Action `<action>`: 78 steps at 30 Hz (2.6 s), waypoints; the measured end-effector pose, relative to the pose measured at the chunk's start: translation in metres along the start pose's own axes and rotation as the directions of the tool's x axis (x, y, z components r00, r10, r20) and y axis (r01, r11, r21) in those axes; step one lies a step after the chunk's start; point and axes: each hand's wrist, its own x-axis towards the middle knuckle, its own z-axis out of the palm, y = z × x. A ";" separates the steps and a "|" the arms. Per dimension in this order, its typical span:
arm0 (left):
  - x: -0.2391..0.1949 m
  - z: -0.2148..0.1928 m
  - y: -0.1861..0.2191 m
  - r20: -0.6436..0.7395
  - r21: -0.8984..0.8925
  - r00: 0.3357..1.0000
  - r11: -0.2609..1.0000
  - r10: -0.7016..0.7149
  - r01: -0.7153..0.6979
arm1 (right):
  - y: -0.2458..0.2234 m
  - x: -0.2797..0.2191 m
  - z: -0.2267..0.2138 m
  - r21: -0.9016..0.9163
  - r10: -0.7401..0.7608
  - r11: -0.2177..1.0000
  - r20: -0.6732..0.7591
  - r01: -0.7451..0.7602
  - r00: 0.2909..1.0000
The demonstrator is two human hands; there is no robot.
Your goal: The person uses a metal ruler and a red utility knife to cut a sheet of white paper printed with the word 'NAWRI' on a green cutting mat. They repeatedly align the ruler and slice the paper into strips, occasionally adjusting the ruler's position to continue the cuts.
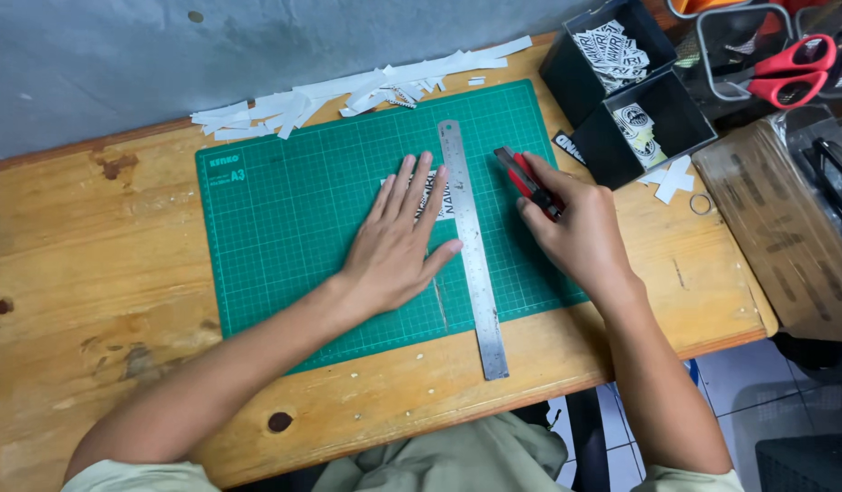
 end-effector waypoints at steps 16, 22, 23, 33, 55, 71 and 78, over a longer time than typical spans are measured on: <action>0.014 0.019 0.003 -0.249 0.037 0.965 0.996 0.086 -0.079 | 0.016 -0.005 0.016 -0.010 -0.035 0.999 -0.016 0.035 0.999; 0.018 0.009 0.000 -0.210 -0.128 0.971 0.981 0.118 -0.147 | 0.011 -0.007 0.021 0.031 -0.063 0.997 -0.010 0.064 0.998; 0.019 0.009 -0.001 -0.210 -0.134 0.970 0.980 0.120 -0.150 | 0.013 -0.008 0.022 0.028 -0.071 0.997 -0.015 0.071 0.997; 0.018 0.006 -0.005 -0.184 -0.188 0.975 0.969 0.128 -0.162 | -0.003 -0.008 0.023 0.047 -0.115 0.992 -0.024 0.116 0.993; 0.019 0.005 -0.004 -0.233 -0.198 0.964 0.964 0.128 -0.176 | 0.000 -0.009 0.021 0.031 -0.118 0.993 0.006 0.117 0.993; 0.019 0.006 -0.004 -0.217 -0.191 0.967 0.966 0.130 -0.173 | -0.003 -0.009 0.019 0.031 -0.112 0.993 0.026 0.112 0.993; 0.019 0.006 -0.004 -0.213 -0.180 0.968 0.969 0.131 -0.170 | -0.004 -0.008 0.019 0.045 -0.114 0.993 0.027 0.112 0.993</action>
